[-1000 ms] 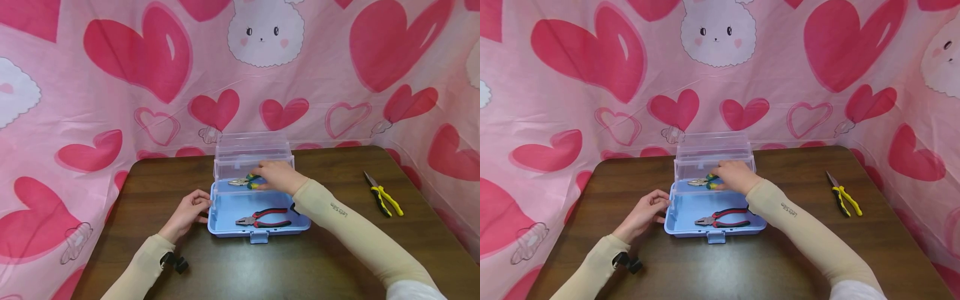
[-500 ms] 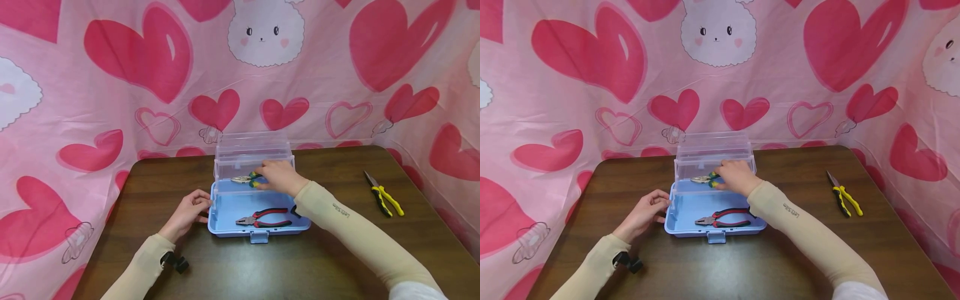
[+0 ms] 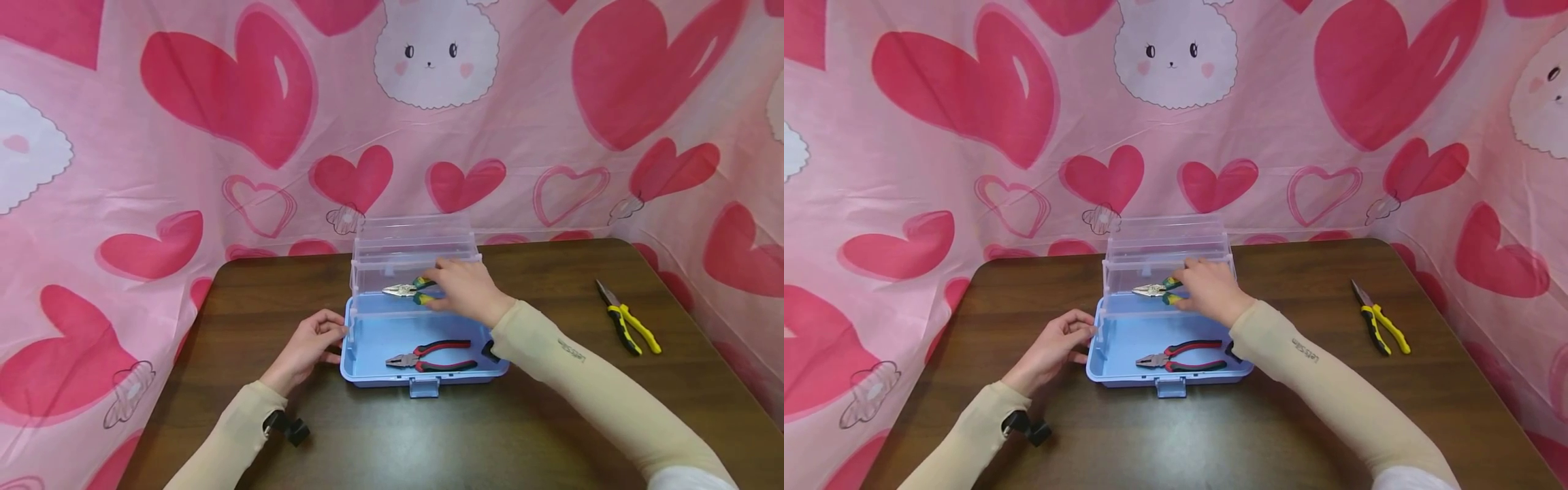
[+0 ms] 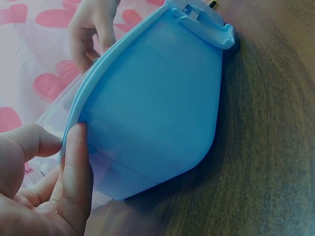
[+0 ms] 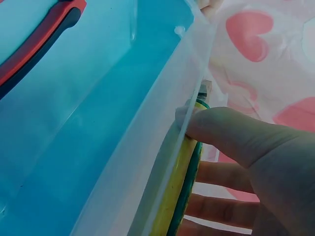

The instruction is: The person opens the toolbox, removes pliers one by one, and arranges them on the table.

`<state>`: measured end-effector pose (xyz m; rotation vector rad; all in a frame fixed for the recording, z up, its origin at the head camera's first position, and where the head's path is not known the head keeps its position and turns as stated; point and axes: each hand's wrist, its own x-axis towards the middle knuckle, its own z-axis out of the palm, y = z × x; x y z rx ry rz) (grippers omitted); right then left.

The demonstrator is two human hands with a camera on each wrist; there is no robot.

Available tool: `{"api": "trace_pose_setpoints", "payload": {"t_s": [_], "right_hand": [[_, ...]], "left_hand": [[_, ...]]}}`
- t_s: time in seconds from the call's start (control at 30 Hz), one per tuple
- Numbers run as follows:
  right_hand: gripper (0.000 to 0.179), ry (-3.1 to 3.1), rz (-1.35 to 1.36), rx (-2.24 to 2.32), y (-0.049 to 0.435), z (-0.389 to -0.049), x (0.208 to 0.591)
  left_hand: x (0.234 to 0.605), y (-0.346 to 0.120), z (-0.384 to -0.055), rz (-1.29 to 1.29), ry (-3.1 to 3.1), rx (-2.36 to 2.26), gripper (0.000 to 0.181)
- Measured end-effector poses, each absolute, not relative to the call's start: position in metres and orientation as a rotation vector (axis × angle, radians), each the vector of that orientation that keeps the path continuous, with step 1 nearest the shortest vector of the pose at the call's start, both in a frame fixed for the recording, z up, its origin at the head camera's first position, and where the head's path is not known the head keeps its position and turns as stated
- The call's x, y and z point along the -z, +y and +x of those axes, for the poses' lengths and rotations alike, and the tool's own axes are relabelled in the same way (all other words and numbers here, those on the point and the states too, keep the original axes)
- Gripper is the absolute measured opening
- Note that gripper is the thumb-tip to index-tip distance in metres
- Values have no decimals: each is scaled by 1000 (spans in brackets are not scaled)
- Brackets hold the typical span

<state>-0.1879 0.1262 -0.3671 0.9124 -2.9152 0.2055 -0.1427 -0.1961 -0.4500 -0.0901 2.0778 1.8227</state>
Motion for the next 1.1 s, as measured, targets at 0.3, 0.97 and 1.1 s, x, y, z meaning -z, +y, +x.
{"api": "trace_pose_setpoints", "payload": {"t_s": [0.3, 0.97, 1.1], "right_hand": [[61, -2938, 802, -301, 137, -179, 362], [55, -2937, 576, -336, 197, -162, 359], [55, -2962, 505, -359, 212, -160, 362]], "left_hand": [[450, -197, -143, -84, 2068, -1832, 29], [451, -197, -142, -87, 2070, -1835, 30], [452, -197, -143, -85, 2068, -1835, 30]]}}
